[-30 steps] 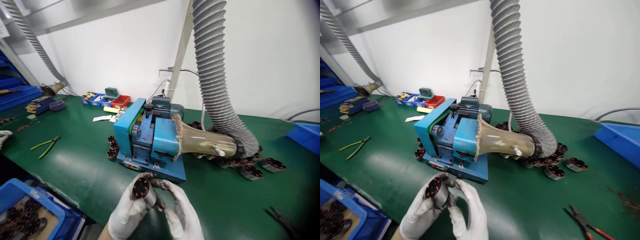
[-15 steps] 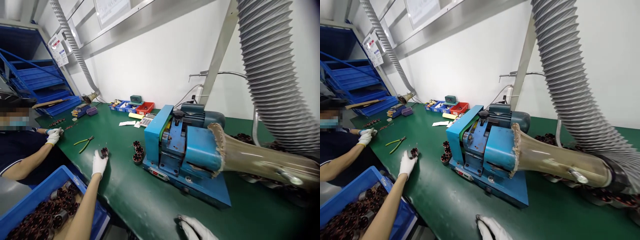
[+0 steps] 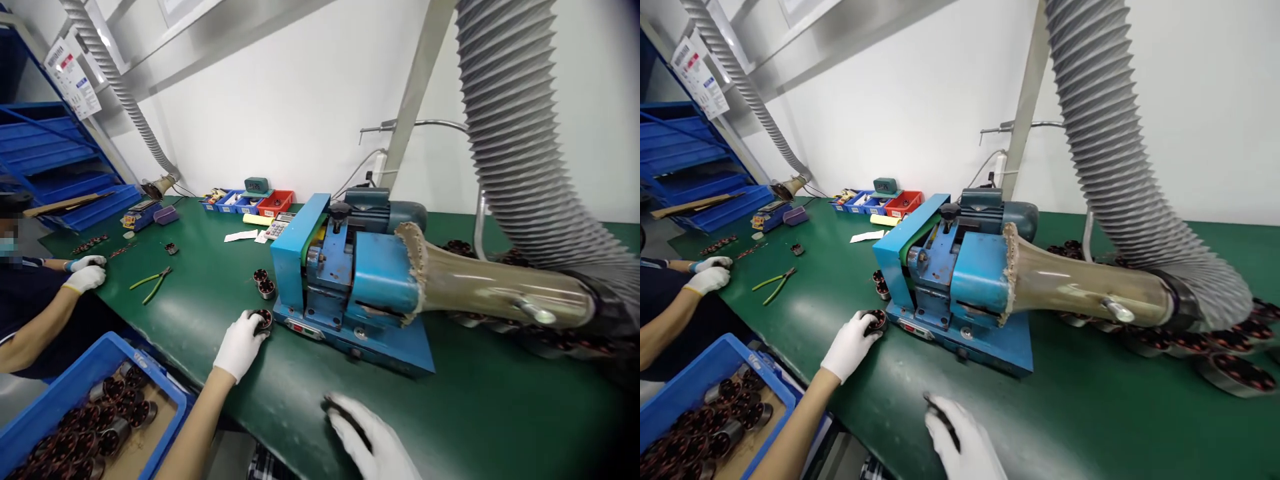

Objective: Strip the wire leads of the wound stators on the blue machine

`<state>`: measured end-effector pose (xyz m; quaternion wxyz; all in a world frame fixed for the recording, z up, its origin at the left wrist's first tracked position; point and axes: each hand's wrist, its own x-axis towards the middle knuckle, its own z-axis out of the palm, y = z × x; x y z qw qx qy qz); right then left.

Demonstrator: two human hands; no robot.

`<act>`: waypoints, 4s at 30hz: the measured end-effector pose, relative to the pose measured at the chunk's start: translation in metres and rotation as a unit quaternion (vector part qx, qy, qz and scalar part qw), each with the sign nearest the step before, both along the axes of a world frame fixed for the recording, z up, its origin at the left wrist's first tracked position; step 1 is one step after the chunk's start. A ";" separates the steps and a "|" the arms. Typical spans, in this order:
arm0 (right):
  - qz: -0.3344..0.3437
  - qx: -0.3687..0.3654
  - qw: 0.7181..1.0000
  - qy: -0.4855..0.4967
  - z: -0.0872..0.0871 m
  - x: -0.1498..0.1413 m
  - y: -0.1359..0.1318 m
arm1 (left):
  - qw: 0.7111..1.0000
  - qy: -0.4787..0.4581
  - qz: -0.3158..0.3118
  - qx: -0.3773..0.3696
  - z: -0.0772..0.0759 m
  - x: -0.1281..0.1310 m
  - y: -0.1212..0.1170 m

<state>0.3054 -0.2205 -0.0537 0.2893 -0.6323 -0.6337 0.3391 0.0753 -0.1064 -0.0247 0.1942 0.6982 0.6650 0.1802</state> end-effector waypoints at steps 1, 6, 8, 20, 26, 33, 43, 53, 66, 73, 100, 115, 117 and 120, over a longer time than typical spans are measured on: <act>0.010 0.016 1.000 -0.011 0.004 -0.010 0.000 | 1.000 0.005 -0.004 -0.010 -0.002 0.003 -0.011; 0.102 0.105 0.979 -0.145 0.014 -0.045 0.008 | 0.990 -0.092 -0.082 -0.063 -0.003 0.028 -0.074; 0.115 0.120 0.963 -0.210 0.012 -0.045 0.011 | 0.969 -0.215 -0.074 -0.093 0.000 0.033 -0.088; 0.026 0.114 0.987 0.110 0.038 -0.002 -0.015 | 0.823 -0.517 -0.087 -0.220 -0.002 0.078 -0.104; -0.079 0.021 0.905 0.417 0.061 0.012 -0.005 | 0.849 -0.481 -0.207 -0.066 0.014 0.107 -0.106; -0.196 0.063 0.855 0.477 0.085 0.033 0.011 | 0.890 -0.389 -0.229 0.066 0.009 0.116 -0.110; -0.149 0.395 0.905 -0.040 0.065 0.023 0.003 | 0.890 -0.399 -0.185 0.116 -0.001 0.143 -0.078; -0.217 0.189 0.958 -0.022 0.056 0.022 0.044 | 0.895 -0.435 -0.085 0.053 0.006 0.172 -0.054; -0.217 0.243 0.945 -0.014 0.062 0.028 0.062 | 0.878 -0.466 -0.102 0.029 0.021 0.182 -0.034; -0.222 0.205 0.953 -0.005 0.063 0.025 0.055 | 0.878 -0.469 -0.100 0.001 0.021 0.176 -0.043; -0.141 0.186 0.967 0.098 0.074 0.039 0.013 | 0.890 -0.391 -0.230 0.056 0.003 0.140 -0.079; -0.201 0.029 0.797 0.569 0.089 0.030 0.031 | 0.888 -0.404 -0.198 0.096 0.010 0.139 -0.091; -0.235 0.072 0.755 0.608 0.086 0.037 0.036 | 0.889 -0.408 -0.178 0.109 0.008 0.142 -0.090; -0.283 0.146 0.790 0.524 0.077 0.040 0.037 | 0.892 -0.418 -0.153 0.082 0.008 0.149 -0.083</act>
